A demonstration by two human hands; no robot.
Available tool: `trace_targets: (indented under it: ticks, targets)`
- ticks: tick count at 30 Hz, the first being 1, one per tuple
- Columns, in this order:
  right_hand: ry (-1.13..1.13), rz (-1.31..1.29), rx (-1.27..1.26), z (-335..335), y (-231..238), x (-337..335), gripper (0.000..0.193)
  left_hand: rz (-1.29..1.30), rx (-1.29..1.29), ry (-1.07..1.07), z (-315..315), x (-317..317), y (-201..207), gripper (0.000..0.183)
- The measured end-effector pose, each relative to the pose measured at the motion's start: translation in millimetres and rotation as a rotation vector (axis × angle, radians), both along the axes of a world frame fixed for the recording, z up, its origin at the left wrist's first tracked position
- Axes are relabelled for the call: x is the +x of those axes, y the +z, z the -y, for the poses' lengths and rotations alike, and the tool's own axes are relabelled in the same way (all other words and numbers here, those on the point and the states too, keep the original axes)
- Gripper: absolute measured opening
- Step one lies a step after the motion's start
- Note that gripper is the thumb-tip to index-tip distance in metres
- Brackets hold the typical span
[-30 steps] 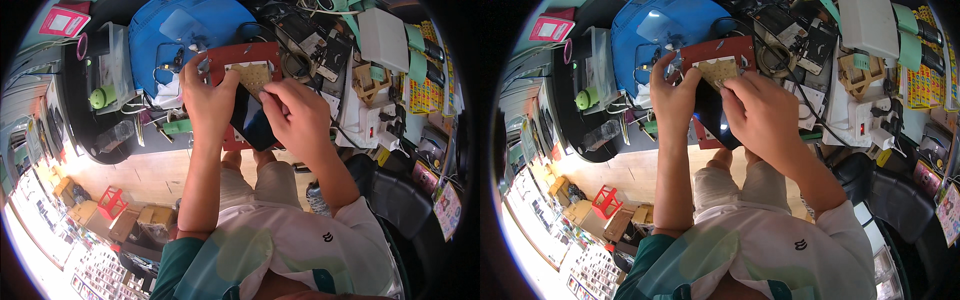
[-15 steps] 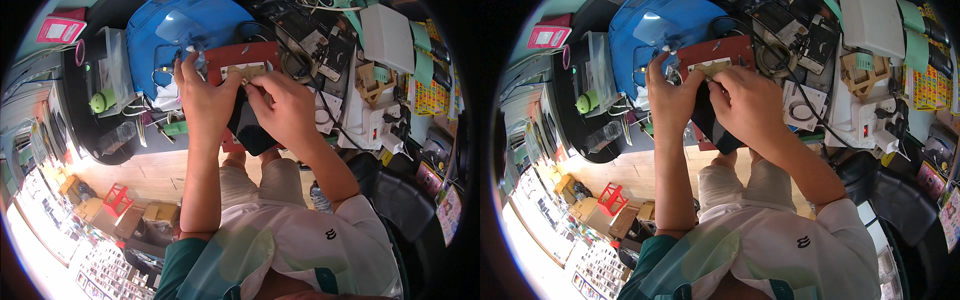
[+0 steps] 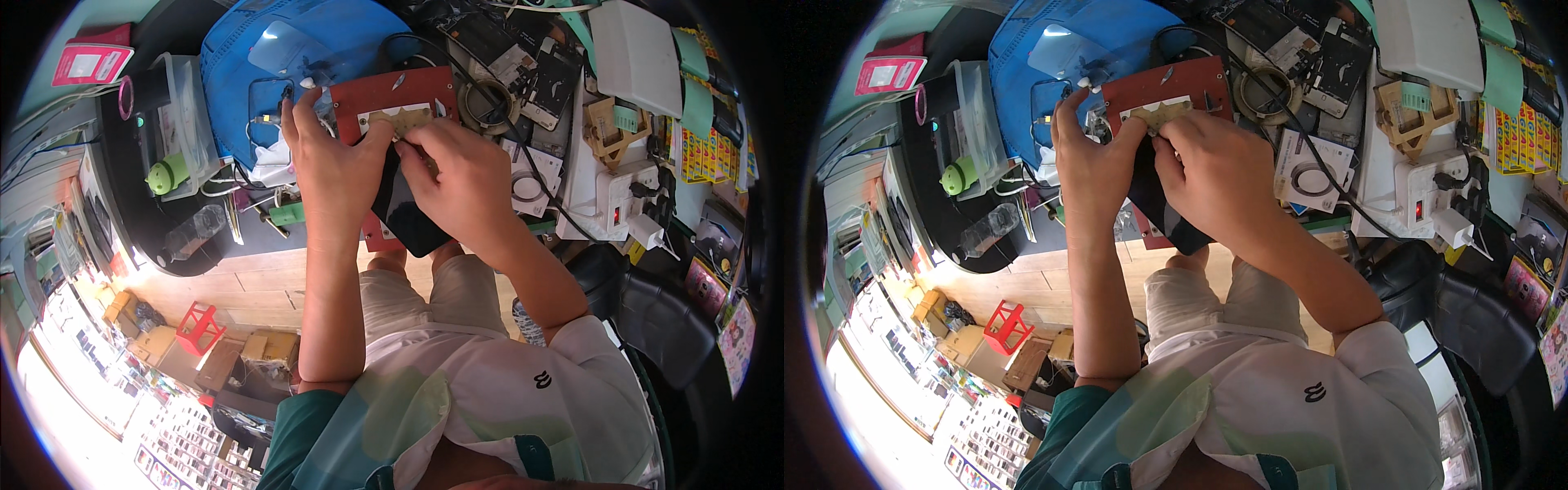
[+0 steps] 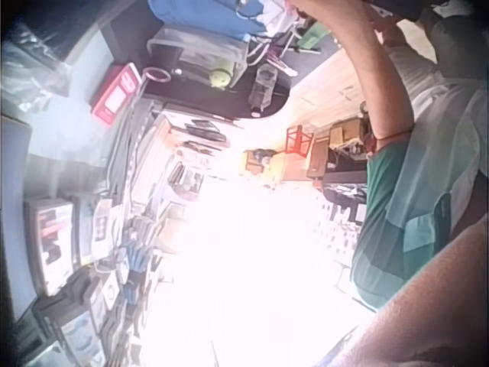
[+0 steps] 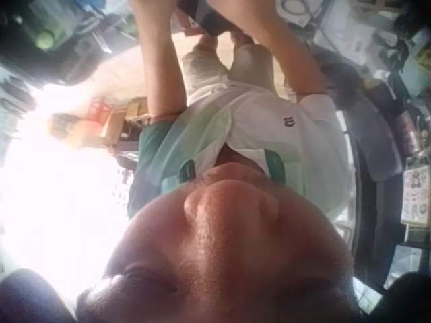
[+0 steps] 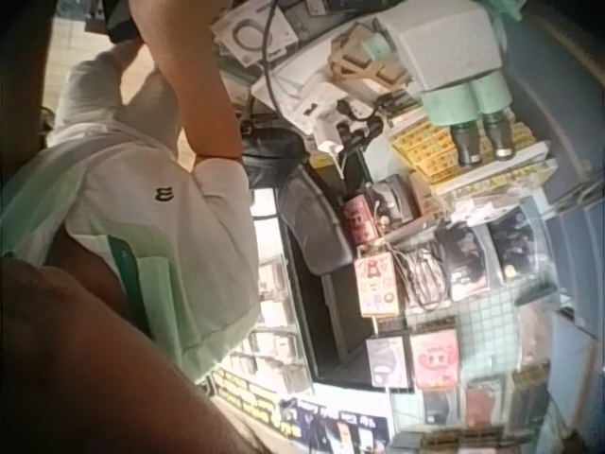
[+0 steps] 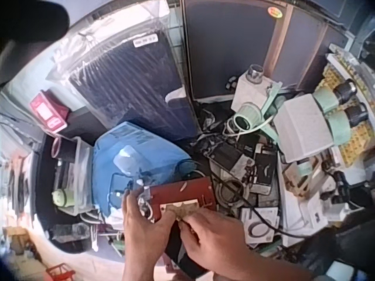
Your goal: The person handles a small electronic device, peels a protective film from its screen, and manipulates a small circuit board with wires. They also retrieve a plastic bottle and a small packet from a drawer, then return to the workbench to continue handling the components.
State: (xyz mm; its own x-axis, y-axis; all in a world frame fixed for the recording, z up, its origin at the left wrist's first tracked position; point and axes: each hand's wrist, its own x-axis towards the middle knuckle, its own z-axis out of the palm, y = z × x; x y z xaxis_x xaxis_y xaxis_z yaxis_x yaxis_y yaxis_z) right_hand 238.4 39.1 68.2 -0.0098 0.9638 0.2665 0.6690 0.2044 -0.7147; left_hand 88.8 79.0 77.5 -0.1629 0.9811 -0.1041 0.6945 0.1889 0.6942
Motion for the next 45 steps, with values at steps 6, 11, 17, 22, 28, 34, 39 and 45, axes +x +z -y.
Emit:
trace_targets:
  ticks: [6, 11, 17, 22, 28, 34, 39, 45]
  targets:
    - [0.017, 0.156, 0.042, 2, 2, -4, 0.014, -0.006, 0.011, -0.01, 0, 2, 1, 0.079]
    - [0.035, 0.235, 0.025, 0, 8, -8, 0.014, 0.033, 0.058, -0.006, 2, 4, 2, 0.078]
    - [0.029, 0.251, 0.03, -1, 9, -12, 0.015, 0.073, 0.127, -0.06, 7, -3, 0, 0.073]
    - [0.027, 0.276, 0.027, -2, 14, -14, 0.017, 0.246, 0.143, -0.014, 6, -4, -2, 0.066]
    - [0.051, 0.311, 0.03, -2, 13, -14, 0.017, 0.223, 0.147, 0.021, 9, 1, -8, 0.07]
    - [0.045, 0.324, 0.018, -1, 17, -16, 0.015, 0.264, 0.116, 0.047, 8, 7, 7, 0.072]
    - [0.041, 0.311, -0.022, -1, 17, -16, 0.008, 0.308, 0.133, 0.013, 7, 5, -1, 0.072]
    - [0.041, 0.287, -0.002, -3, 16, -12, 0.008, 0.354, 0.203, -0.024, 3, 10, 6, 0.071]
